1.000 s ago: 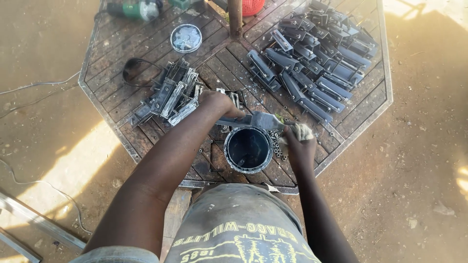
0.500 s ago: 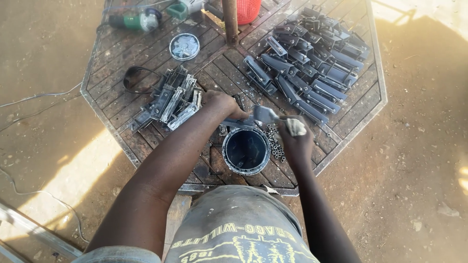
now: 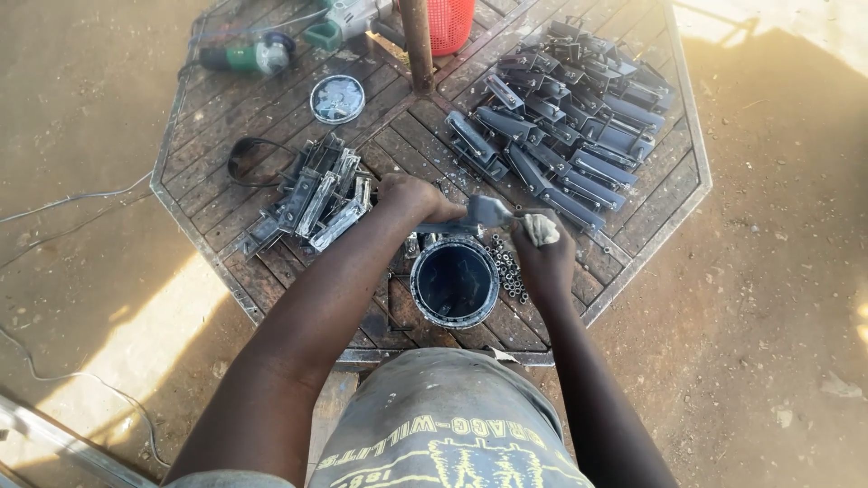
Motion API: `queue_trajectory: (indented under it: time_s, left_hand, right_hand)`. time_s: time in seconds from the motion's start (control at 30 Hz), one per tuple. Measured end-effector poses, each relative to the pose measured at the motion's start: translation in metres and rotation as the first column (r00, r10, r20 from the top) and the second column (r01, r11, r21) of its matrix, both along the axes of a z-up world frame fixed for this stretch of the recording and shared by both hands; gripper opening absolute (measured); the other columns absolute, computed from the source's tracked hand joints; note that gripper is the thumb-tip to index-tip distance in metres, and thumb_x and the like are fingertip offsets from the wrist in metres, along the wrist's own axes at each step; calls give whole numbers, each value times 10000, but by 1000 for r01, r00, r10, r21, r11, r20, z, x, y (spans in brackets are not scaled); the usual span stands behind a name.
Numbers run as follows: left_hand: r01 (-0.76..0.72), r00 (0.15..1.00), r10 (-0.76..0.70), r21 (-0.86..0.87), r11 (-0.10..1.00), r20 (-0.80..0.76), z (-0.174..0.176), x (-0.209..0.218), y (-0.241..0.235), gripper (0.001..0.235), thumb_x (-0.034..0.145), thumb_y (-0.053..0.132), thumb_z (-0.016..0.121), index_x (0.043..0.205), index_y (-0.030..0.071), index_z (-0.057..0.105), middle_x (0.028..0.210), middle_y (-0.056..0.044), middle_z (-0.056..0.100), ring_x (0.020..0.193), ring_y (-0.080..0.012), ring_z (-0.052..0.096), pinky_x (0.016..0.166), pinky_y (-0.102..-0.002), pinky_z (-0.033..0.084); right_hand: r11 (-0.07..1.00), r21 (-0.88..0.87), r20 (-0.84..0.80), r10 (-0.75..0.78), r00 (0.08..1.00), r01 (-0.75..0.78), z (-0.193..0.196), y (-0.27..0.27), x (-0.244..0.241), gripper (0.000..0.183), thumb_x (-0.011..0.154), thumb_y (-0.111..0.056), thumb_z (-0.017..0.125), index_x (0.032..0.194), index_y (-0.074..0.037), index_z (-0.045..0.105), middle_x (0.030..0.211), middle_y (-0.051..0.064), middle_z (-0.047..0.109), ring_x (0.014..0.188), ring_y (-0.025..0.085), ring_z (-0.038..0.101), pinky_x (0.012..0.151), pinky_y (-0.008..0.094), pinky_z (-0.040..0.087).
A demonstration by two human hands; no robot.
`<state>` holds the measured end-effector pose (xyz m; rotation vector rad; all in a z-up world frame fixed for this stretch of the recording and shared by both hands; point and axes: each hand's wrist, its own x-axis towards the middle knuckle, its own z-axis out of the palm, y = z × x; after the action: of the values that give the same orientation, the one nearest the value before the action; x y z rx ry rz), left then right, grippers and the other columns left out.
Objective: Painting small metal fabrication parts using a brush and a bucket of paint
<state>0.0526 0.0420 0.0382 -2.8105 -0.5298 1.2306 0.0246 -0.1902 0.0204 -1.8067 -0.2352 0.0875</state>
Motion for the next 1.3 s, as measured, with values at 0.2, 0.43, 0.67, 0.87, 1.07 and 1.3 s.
queue_trajectory:
  time_s: [0.2,0.43,0.67,0.87,1.07,1.3]
  left_hand:
    - [-286,948,314,-283,916,59,-6,1,32,1026,892,910,238,1274,103,744,1251,-224,714,1017,-349,758,750,-479,561]
    - [-555,668,740,-716,424,-80,-90,7,21,803,848,851,381,1048,140,698,714,-165,668,475,-272,656,351,-292,364]
    - [-563,618,769,-775,288,-163,-40,8,-18,1018,820,891,249,1234,11,552,835,-137,617,642,-255,727,475,-266,408]
    - [-451,612,786,-854,259,-85,-174,85,12,986,861,841,347,1371,21,546,908,-230,647,659,-388,724,510,-399,498]
    - [-495,615,778,-831,256,-127,-154,82,8,999,854,849,354,1381,31,582,955,-236,674,702,-363,748,505,-354,471]
    - [-471,698,701,-831,295,-146,-61,28,-27,960,912,773,346,1455,7,549,1132,-332,690,805,-433,754,589,-385,506]
  right_hand:
    - [975,-2,28,-223,974,223,22,-18,6,119,947,-153,698,1049,-125,643,906,93,676,829,192,579,796,417,436]
    - [960,142,85,-257,963,243,7,8,3,153,954,-112,708,1034,-82,581,1075,155,686,992,232,609,849,425,423]
    - [986,78,305,-161,939,144,7,32,19,173,922,-106,728,1013,-65,587,1034,208,715,939,417,693,781,485,500]
    - [980,-163,470,-28,882,118,1,31,20,241,834,-175,755,989,-120,579,926,173,691,833,497,665,660,591,498]
    - [968,-243,368,38,929,57,21,29,8,228,826,-231,737,950,-131,573,804,184,650,786,504,649,634,566,472]
    - [977,-141,363,-98,927,159,33,32,58,222,868,-196,718,1017,-99,586,794,209,653,728,474,661,623,519,465]
